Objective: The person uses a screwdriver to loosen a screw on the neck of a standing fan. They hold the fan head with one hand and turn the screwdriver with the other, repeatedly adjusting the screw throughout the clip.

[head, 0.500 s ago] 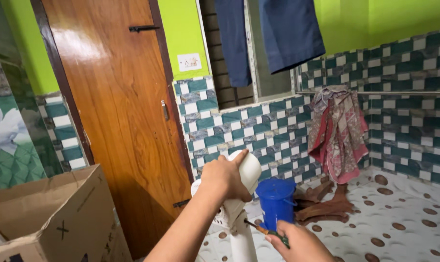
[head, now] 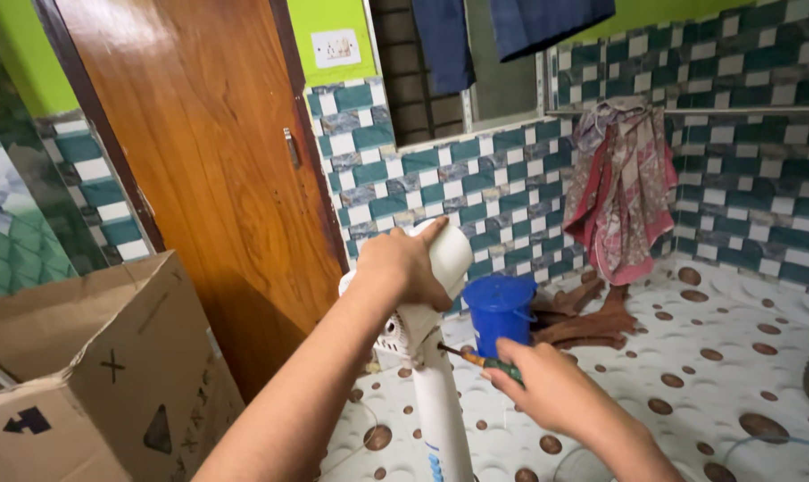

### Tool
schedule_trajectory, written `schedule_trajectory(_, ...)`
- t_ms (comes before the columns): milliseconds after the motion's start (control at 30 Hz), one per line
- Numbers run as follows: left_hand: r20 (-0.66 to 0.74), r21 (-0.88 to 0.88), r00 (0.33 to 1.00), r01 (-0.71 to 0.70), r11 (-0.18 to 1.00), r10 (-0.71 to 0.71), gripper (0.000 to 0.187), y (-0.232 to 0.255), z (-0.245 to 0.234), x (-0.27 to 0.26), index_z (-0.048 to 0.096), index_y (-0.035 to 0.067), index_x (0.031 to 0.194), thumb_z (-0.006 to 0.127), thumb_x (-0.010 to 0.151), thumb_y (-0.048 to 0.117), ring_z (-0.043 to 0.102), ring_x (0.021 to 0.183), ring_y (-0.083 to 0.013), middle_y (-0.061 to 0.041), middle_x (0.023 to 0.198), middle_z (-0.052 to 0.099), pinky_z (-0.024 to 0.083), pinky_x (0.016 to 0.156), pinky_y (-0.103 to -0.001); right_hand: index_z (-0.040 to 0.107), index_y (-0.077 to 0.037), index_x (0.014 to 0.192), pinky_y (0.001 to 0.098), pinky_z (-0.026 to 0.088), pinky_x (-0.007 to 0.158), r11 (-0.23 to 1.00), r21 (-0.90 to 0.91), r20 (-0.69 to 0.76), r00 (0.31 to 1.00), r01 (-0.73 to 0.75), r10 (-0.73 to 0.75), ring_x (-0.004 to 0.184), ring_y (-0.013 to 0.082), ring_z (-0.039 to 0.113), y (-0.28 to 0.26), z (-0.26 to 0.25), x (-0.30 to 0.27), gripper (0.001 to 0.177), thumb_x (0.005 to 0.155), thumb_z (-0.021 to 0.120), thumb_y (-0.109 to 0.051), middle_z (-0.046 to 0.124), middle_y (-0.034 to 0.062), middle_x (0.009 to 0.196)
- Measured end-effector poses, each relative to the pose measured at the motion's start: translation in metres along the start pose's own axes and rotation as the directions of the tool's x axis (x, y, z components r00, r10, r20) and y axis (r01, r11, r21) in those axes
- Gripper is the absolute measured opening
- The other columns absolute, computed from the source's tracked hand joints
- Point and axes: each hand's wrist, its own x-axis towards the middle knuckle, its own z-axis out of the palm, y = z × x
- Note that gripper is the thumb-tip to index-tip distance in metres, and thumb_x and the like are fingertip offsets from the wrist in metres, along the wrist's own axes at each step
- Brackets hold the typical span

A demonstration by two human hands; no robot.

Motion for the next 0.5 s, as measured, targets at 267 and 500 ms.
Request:
schedule_trajectory(267,0.033,0.029,0.999,0.010,1.000,-0.011,0.128,0.0034,-0.0046,0.0022,0.023,0.042,0.163,0.088,0.053,0.052,0.069,0.111,-0.0343,-0.019,0.131,0.062,0.056,0.095,-0.040,0.060,-0.008,0.108,0.0531,0.049,0.061,0.980,-0.077,-0.013,0.982,0.186,-0.188,0.069,0.0441,0.064,0.0063,-0.0050,0.0034,0.034,0.092,0.069,-0.037,0.066,0.0219,0.067)
schedule_trajectory(500,0.043,0.000,0.999,0.005,1.000,-0.005,0.126,-0.0001,-0.0053,0.0044,0.026,0.040,0.162,0.085,0.052,0.049,0.069,0.111,-0.0331,-0.017,0.128,0.066,0.057,0.095,-0.040,0.058,-0.009,0.115,0.0535,0.050,0.062,0.955,-0.181,0.028,0.972,0.234,-0.233,0.069,0.0434,0.065,0.0101,-0.0077,0.0076,0.037,0.092,0.068,-0.036,0.066,0.0209,0.067)
